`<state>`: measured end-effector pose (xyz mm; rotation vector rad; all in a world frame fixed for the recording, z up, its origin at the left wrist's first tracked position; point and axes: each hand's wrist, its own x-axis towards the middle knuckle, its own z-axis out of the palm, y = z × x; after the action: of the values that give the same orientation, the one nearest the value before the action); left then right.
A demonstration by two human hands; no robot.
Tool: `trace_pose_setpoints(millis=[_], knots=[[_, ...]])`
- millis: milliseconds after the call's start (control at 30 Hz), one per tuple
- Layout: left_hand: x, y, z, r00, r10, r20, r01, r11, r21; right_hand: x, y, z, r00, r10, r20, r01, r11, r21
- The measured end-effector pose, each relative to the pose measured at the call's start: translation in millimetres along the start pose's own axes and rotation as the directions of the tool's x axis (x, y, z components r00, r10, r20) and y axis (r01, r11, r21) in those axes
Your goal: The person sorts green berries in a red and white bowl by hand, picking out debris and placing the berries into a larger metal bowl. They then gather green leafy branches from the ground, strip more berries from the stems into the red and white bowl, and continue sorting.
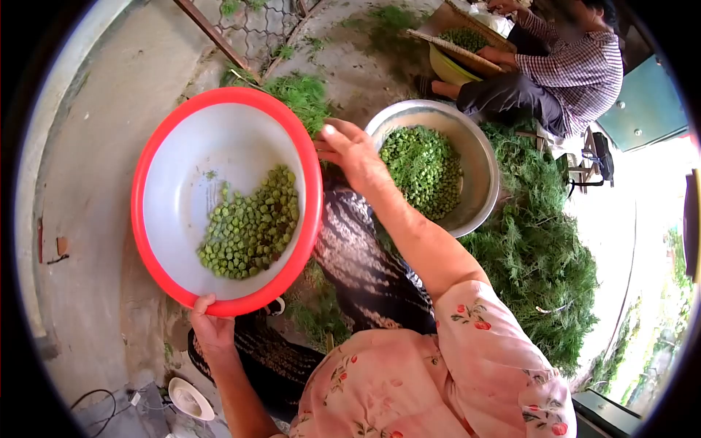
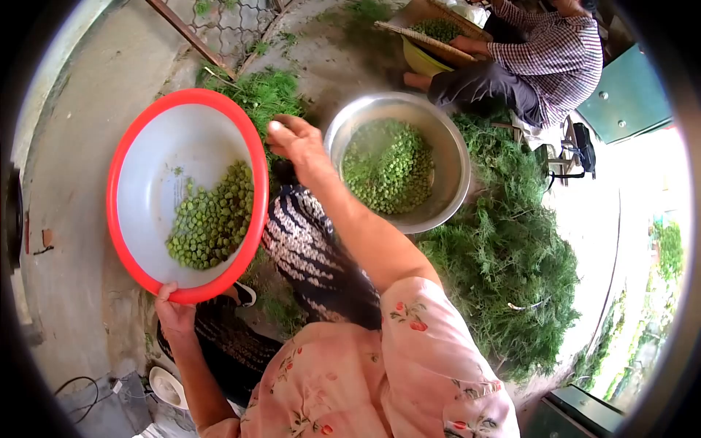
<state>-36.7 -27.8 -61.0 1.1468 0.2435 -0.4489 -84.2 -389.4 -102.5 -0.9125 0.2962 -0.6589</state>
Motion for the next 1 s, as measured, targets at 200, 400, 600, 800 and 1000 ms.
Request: trace_pose_setpoints(millis=[200, 400, 600, 800, 1000], knots=[[22, -23, 3, 1.0, -0.022, -0.022, 0.022, 1.0, -0.007, -47, 68, -165, 0.946, -0.006, -0.323, -0.249, 0.625, -0.74], [53, -27, 0, 0.988, -0.026, -0.149, 0.048, 0.988, 0.148, -77, 103, -240, 0.877, -0.097, -0.471, -0.448, 0.188, -0.874], [63, -18, 8, 0.975, -0.08, -0.209, 0.116, 0.979, 0.167, -23, 82, -235, 0.894, -0.118, -0.433, -0.419, 0.126, -0.899], [60, -23, -4, 0.936, -0.196, -0.292, 0.233, 0.968, 0.097, 16, 82, -219, 0.822, 0.049, -0.567, -0.561, -0.102, -0.822], [69, -29, 8, 0.918, -0.249, -0.307, 0.29, 0.953, 0.092, 45, 75, -225, 0.733, 0.104, -0.672, -0.654, -0.166, -0.739]])
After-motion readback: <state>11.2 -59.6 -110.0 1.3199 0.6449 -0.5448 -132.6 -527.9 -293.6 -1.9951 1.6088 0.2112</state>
